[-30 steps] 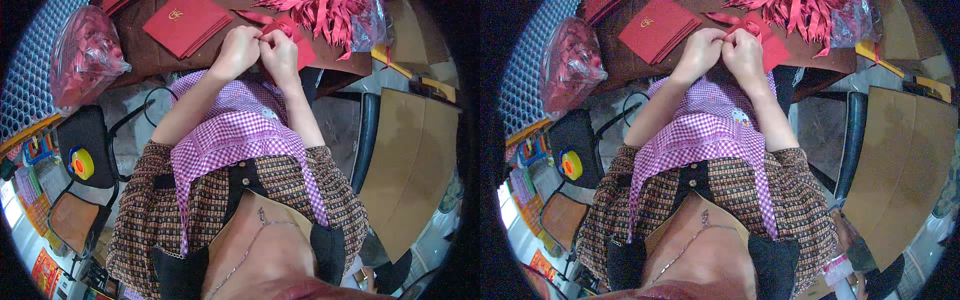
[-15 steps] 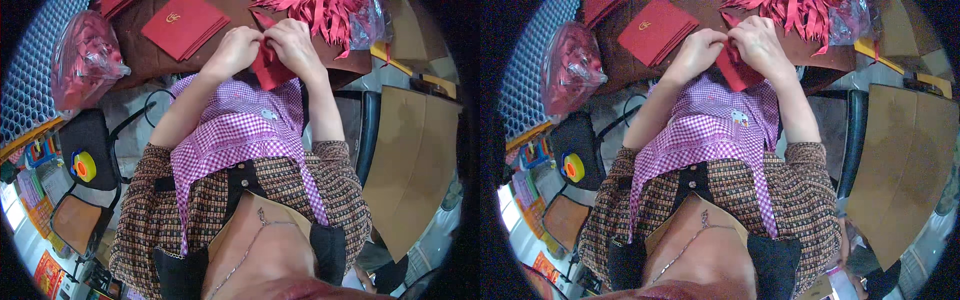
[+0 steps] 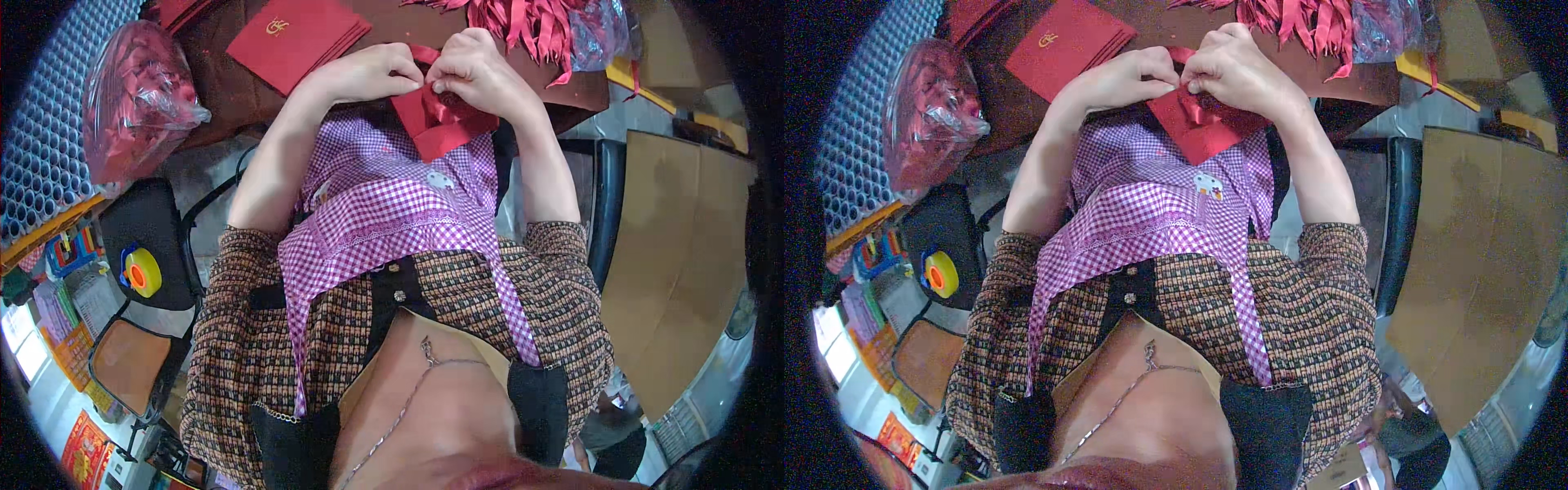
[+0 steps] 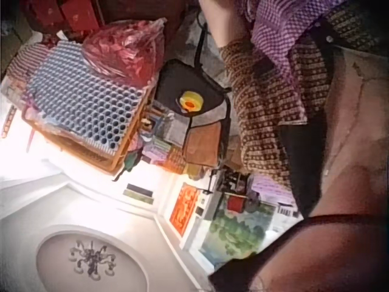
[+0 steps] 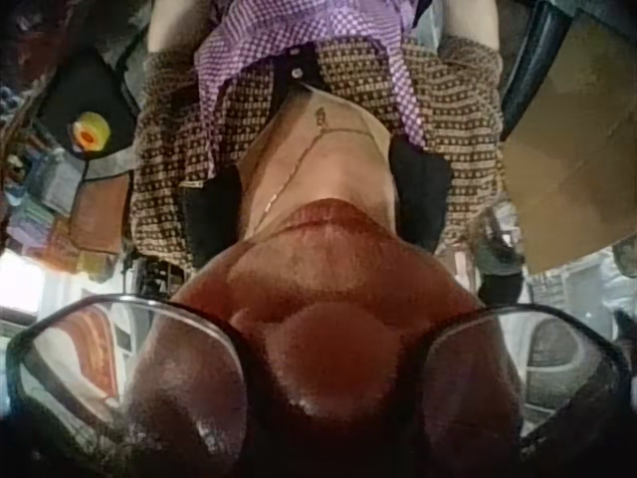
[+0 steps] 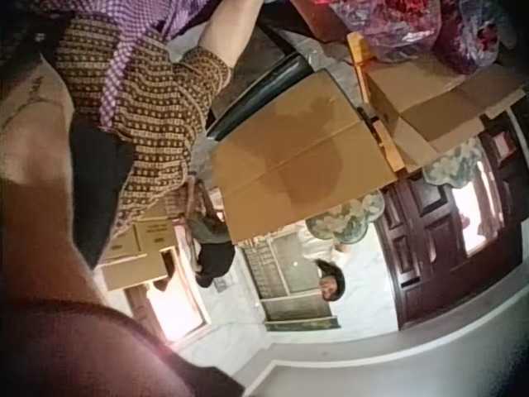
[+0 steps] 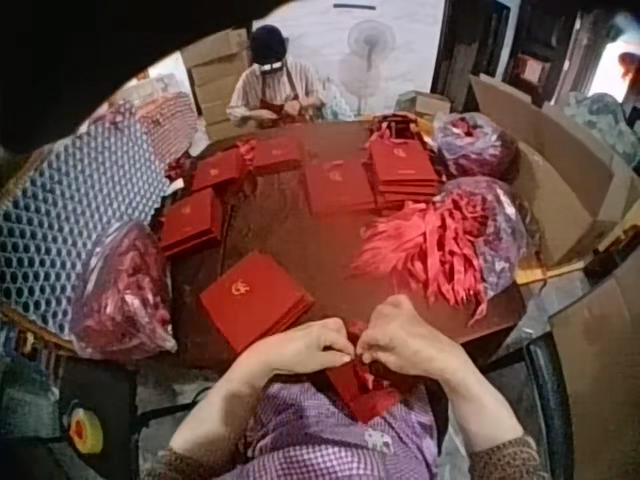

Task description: The person assembles small gift bags by attaching ribbon handles to the bags by hand.

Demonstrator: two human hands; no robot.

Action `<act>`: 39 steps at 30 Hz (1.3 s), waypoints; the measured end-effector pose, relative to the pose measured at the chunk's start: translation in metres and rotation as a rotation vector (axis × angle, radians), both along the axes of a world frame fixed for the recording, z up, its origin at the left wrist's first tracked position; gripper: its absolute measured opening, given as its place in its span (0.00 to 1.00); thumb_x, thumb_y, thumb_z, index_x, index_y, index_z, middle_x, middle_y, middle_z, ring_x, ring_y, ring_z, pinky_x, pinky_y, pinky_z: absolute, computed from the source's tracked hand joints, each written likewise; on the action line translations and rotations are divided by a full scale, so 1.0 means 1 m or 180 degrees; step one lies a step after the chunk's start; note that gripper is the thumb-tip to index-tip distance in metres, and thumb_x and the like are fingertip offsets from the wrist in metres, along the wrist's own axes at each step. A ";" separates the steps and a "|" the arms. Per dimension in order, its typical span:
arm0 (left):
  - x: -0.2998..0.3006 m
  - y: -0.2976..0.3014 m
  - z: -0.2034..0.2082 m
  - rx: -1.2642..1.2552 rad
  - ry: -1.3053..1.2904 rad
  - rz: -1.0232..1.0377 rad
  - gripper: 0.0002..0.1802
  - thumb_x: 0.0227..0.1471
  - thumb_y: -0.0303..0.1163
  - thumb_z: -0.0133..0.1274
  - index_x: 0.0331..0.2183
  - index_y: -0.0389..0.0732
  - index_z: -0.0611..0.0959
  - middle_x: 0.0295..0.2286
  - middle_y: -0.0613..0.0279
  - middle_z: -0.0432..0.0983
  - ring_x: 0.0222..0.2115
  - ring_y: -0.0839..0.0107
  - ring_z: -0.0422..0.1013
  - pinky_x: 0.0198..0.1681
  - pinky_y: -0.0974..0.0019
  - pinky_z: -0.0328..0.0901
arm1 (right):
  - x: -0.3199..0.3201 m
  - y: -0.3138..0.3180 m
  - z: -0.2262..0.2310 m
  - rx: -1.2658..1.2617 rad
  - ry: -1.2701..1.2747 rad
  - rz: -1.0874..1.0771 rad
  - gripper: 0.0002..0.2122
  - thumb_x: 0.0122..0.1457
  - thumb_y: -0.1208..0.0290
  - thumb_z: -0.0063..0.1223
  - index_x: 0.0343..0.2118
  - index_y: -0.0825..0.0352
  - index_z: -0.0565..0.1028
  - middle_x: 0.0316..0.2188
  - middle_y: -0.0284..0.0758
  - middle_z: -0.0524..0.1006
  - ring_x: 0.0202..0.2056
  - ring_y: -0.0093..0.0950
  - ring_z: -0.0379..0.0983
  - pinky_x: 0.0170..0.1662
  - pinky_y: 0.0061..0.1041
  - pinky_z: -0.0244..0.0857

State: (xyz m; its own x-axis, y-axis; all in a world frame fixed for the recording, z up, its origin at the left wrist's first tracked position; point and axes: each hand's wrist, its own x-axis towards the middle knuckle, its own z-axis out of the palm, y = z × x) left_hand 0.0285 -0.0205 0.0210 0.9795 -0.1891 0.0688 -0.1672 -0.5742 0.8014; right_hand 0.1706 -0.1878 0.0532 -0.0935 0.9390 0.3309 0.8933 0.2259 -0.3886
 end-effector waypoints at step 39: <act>-0.014 -0.056 -0.002 -0.3404 0.0186 0.1338 0.17 0.55 0.28 0.44 0.48 0.35 0.70 0.39 0.61 0.72 0.39 0.73 0.68 0.45 0.71 0.62 | -0.005 -0.026 -0.020 -0.0163 0.5219 -0.0009 0.07 0.50 0.76 0.54 0.32 0.68 0.74 0.38 0.34 0.75 0.41 0.26 0.70 0.46 0.23 0.63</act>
State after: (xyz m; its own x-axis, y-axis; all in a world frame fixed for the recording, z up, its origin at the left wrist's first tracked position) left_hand 0.0144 -0.0765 0.0191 0.9583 0.2812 -0.0504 -0.0702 0.4027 0.9126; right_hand 0.1660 -0.2141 0.0328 0.3066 0.9510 0.0391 -0.4559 0.1828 -0.8711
